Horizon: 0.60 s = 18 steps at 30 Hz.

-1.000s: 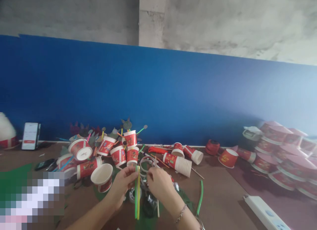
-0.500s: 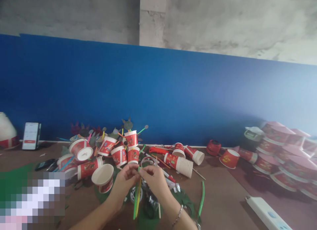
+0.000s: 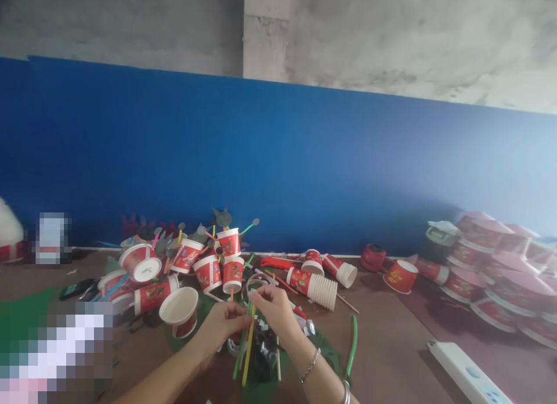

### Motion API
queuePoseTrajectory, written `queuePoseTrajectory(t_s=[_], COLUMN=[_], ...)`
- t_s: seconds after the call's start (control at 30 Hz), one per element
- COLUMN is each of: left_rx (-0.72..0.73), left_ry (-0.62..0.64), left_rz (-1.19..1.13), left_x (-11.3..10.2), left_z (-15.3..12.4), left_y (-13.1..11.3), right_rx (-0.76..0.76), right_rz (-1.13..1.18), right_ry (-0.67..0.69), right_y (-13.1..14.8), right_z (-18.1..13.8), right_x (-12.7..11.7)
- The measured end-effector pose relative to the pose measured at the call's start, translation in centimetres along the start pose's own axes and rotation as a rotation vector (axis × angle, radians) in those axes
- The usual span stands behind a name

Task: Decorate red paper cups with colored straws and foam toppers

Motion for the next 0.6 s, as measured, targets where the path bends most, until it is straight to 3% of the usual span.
queuePoseTrajectory(t_s=[0.13,0.27,0.4,0.6], left_rx=[0.015,0.052,0.278,0.633], left_ry=[0.076,0.100,0.058,0.060], left_rz=[-0.001,-0.113,-0.132,0.288], left_x=[0.2,0.2,-0.2,-0.3], left_z=[-0.3,0.0,-0.2,-1.9], left_y=[-0.5,-0.1,-0.6,-2.6], right_rx=[0.013,0.124,0.186,0.220], right_rz=[0.049,0.319,0.482,0.550], right_ry=[0.044,0.068,0.012,0.004], right_y=[-0.4,-1.1,-1.4,-1.5], right_z=[0.2,0.5,0.5,0.1], right_x=[-0.2,-0.2,0.1,0.9])
Point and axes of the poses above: each hand's wrist, its own z-axis towards the middle knuckle, its own x-axis out of the palm, y = z × x, the point moved 3 cm from there along z, towards the middle knuckle
